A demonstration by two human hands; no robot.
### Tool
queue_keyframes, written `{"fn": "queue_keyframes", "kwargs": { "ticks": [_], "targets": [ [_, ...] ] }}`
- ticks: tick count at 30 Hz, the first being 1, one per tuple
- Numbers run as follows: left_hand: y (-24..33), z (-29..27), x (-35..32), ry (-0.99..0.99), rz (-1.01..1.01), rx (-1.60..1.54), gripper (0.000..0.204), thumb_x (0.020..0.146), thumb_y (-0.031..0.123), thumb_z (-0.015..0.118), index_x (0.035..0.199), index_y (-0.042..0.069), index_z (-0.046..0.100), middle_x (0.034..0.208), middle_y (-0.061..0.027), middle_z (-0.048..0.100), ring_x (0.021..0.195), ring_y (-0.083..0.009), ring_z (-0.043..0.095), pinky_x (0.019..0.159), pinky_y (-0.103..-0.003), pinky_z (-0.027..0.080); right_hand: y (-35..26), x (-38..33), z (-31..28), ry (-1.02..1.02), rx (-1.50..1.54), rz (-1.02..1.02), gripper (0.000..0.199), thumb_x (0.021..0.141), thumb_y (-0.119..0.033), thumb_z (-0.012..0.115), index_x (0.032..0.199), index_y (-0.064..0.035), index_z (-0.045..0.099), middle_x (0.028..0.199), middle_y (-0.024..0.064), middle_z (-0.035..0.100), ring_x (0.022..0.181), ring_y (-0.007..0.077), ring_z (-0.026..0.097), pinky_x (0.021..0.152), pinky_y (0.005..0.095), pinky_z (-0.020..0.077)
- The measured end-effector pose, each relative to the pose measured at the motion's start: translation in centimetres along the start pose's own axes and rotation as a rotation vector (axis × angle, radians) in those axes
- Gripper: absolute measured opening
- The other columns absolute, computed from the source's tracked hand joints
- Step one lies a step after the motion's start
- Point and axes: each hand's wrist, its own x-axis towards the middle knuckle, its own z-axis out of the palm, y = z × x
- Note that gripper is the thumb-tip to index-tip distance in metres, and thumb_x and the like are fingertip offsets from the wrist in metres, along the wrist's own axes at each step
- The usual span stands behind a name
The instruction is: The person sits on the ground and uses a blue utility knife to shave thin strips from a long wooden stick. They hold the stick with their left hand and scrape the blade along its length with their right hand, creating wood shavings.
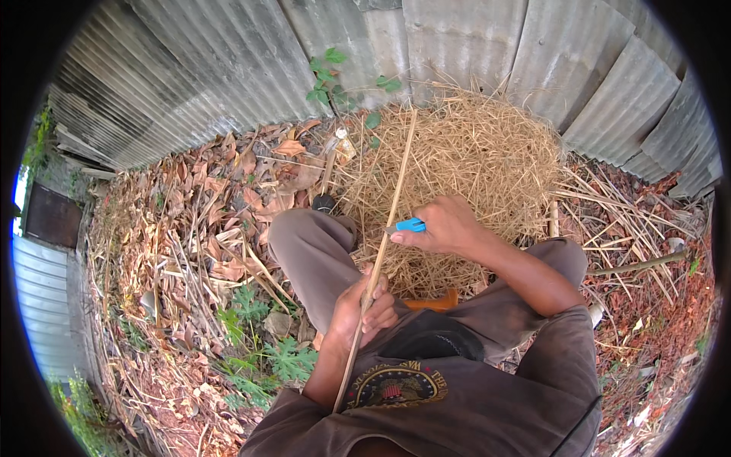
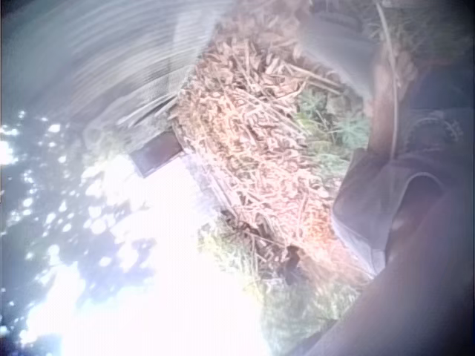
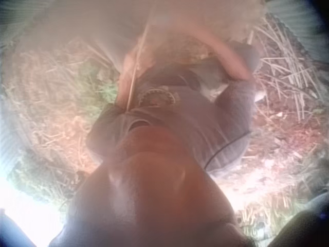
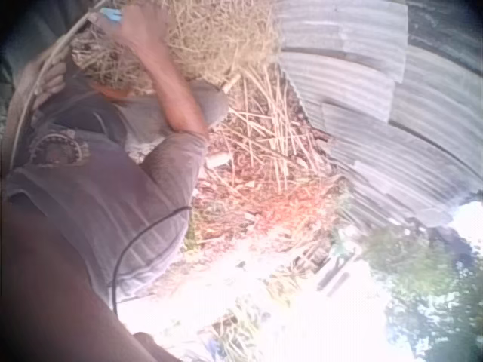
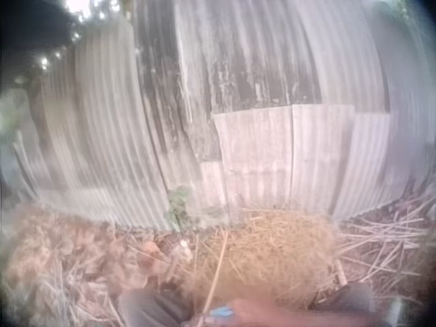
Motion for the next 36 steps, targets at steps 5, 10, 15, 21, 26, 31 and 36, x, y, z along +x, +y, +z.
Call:
{"fn": "queue_keyframes", "kwargs": {
  "ticks": [5, 10, 15, 21, 26, 31, 36],
  "targets": [
    [0.3, 0.0, 0.3, 0.047, -0.003, 0.080, 0.038, 0.104, 0.040, 0.033, 0.081, 0.011, 0.043, 0.046, 0.0019, 0.031, 0.036, -0.0093, 0.024, 0.043, -0.024, 0.023, 1.8, 0.9, 1.1, 0.078, -0.082, -0.007, 0.084, 0.073, -0.087, 0.042, 0.054, -0.0072, 0.061, 0.045, 0.0128, 0.052, 0.045, 0.0304, 0.058, 0.043, 0.0426, 0.0430],
    [0.5, 0.3, 0.6, 0.120, 0.003, 0.106, 0.037, 0.104, 0.038, 0.033, 0.081, 0.011, 0.042, 0.045, 0.0023, 0.031, 0.035, -0.0085, 0.024, 0.042, -0.023, 0.023, 3.0, 2.0, 1.4, 0.063, -0.125, -0.010, 0.086, 0.070, -0.089, 0.041, 0.054, -0.0077, 0.061, 0.046, 0.0118, 0.053, 0.045, 0.0291, 0.058, 0.042, 0.0406, 0.0430],
    [0.8, 0.6, 0.9, 0.133, 0.002, 0.124, 0.036, 0.105, 0.037, 0.030, 0.080, 0.012, 0.040, 0.044, 0.0034, 0.031, 0.033, -0.0072, 0.023, 0.042, -0.023, 0.024, 4.0, 2.7, 1.9, 0.118, -0.154, -0.062, 0.086, 0.070, -0.090, 0.039, 0.054, -0.0086, 0.062, 0.045, 0.0101, 0.053, 0.044, 0.0275, 0.058, 0.042, 0.0391, 0.0429],
    [0.3, 0.6, 0.4, 0.041, -0.063, 0.076, 0.038, 0.104, 0.040, 0.033, 0.080, 0.011, 0.041, 0.046, 0.0027, 0.031, 0.036, -0.0084, 0.025, 0.043, -0.023, 0.024, 7.4, 4.5, 0.5, 0.179, -0.196, 0.124, 0.086, 0.071, -0.090, 0.038, 0.056, -0.0093, 0.062, 0.047, 0.0099, 0.052, 0.048, 0.0283, 0.059, 0.044, 0.0404, 0.0430],
    [0.1, 0.4, 0.3, 0.046, -0.051, 0.070, 0.038, 0.104, 0.040, 0.032, 0.080, 0.011, 0.041, 0.046, 0.0024, 0.030, 0.036, -0.0082, 0.025, 0.044, -0.022, 0.024, 8.4, 5.1, 0.0, 0.185, -0.211, 0.085, 0.085, 0.072, -0.090, 0.036, 0.059, -0.0099, 0.063, 0.050, 0.0118, 0.054, 0.053, 0.0296, 0.060, 0.048, 0.0437, 0.0440],
    [-0.6, 0.5, -0.2, 0.041, -0.096, 0.069, 0.039, 0.104, 0.039, 0.031, 0.080, 0.010, 0.040, 0.046, 0.0014, 0.030, 0.037, -0.0085, 0.025, 0.043, -0.023, 0.024, 13.1, 5.6, -2.1, 0.244, -0.201, 0.268, 0.088, 0.074, -0.089, 0.034, 0.059, -0.0077, 0.062, 0.051, 0.0120, 0.054, 0.055, 0.0308, 0.061, 0.051, 0.0457, 0.0451],
    [-1.0, 0.8, -0.5, 0.072, -0.075, 0.146, 0.042, 0.104, 0.041, 0.030, 0.081, 0.009, 0.041, 0.048, 0.0006, 0.031, 0.038, -0.0094, 0.027, 0.041, -0.023, 0.025, 14.4, 6.0, -4.1, 0.239, -0.206, 0.433, 0.091, 0.077, -0.087, 0.031, 0.064, -0.0033, 0.064, 0.055, 0.0133, 0.057, 0.057, 0.0307, 0.062, 0.054, 0.0468, 0.0459]
  ]
}}
